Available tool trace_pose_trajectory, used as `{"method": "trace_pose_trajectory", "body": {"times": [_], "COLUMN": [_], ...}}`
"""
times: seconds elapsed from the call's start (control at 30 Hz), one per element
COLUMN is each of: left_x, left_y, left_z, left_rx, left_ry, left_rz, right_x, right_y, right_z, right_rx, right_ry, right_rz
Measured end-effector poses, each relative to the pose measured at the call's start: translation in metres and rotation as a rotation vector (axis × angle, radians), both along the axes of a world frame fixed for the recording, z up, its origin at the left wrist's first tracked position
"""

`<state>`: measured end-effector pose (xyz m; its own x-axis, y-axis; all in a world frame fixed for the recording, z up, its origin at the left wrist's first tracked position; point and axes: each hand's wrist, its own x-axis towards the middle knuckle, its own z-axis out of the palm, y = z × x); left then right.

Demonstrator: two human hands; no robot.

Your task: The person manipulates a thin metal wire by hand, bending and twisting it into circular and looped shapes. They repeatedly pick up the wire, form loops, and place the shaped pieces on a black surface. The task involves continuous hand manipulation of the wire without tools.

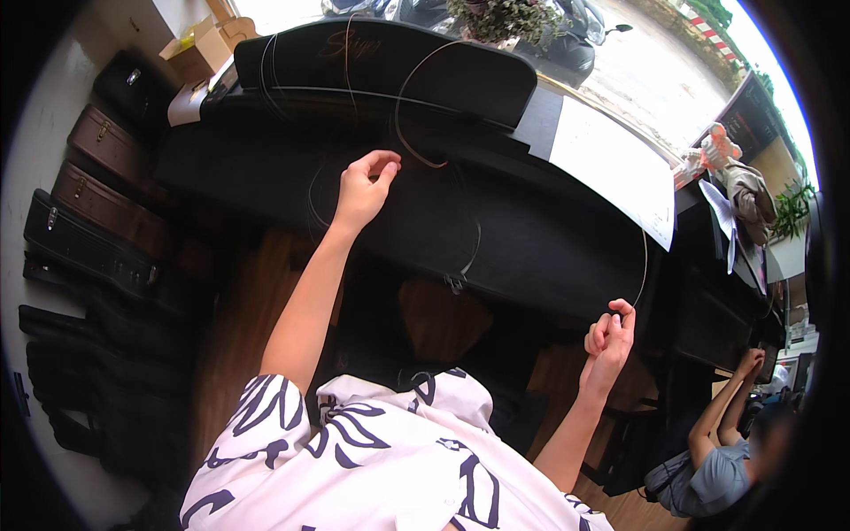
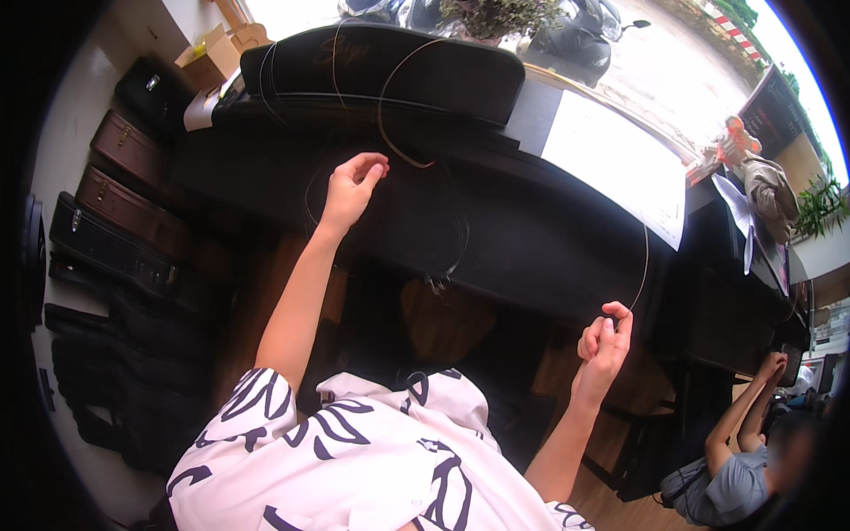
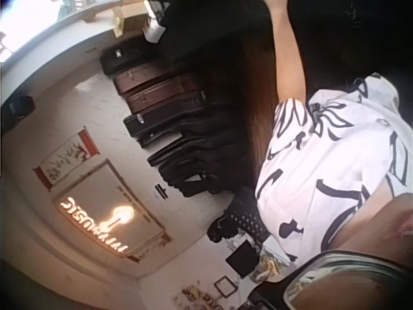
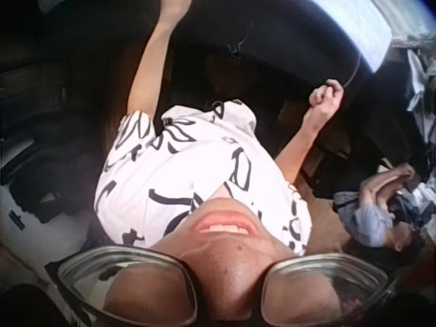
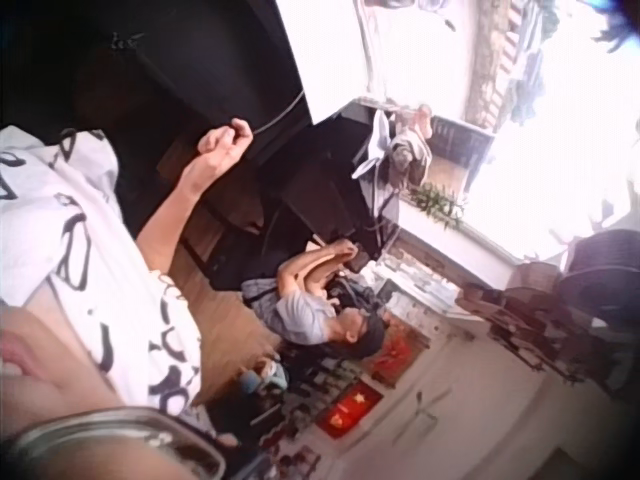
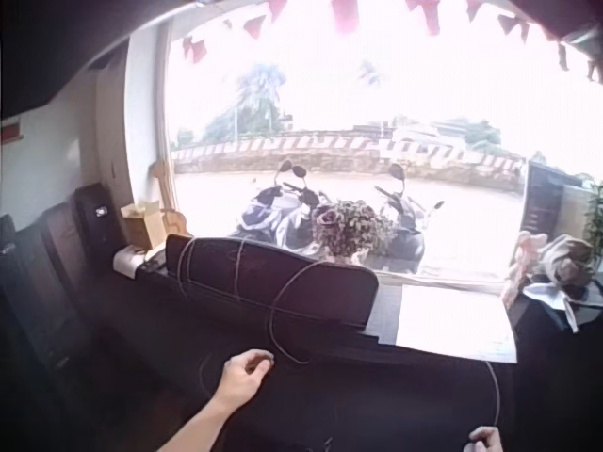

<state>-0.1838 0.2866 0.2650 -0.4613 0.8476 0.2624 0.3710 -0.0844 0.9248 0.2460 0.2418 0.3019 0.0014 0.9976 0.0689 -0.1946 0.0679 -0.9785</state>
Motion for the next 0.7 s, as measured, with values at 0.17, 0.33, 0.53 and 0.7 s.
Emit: {"method": "trace_pose_trajectory", "body": {"times": [0.17, 0.33, 0.53, 0.7], "left_x": [0.001, -0.015, 0.029, 0.165], "left_y": [-0.010, -0.015, -0.016, -0.022], "left_z": [-0.011, -0.001, 0.059, 0.068], "left_rx": [0.161, 0.252, 0.196, 0.090], "left_ry": [0.359, 0.503, 0.243, -0.020], "left_rz": [0.272, 0.337, 0.022, -0.599], "right_x": [-0.008, -0.017, -0.013, -0.017], "right_y": [0.000, 0.006, 0.002, -0.013], "right_z": [-0.013, -0.024, -0.029, -0.045], "right_rx": [-0.013, -0.003, 0.078, 0.215], "right_ry": [-0.055, -0.115, 0.027, -0.078], "right_rz": [0.056, 0.033, -0.057, -0.129]}}
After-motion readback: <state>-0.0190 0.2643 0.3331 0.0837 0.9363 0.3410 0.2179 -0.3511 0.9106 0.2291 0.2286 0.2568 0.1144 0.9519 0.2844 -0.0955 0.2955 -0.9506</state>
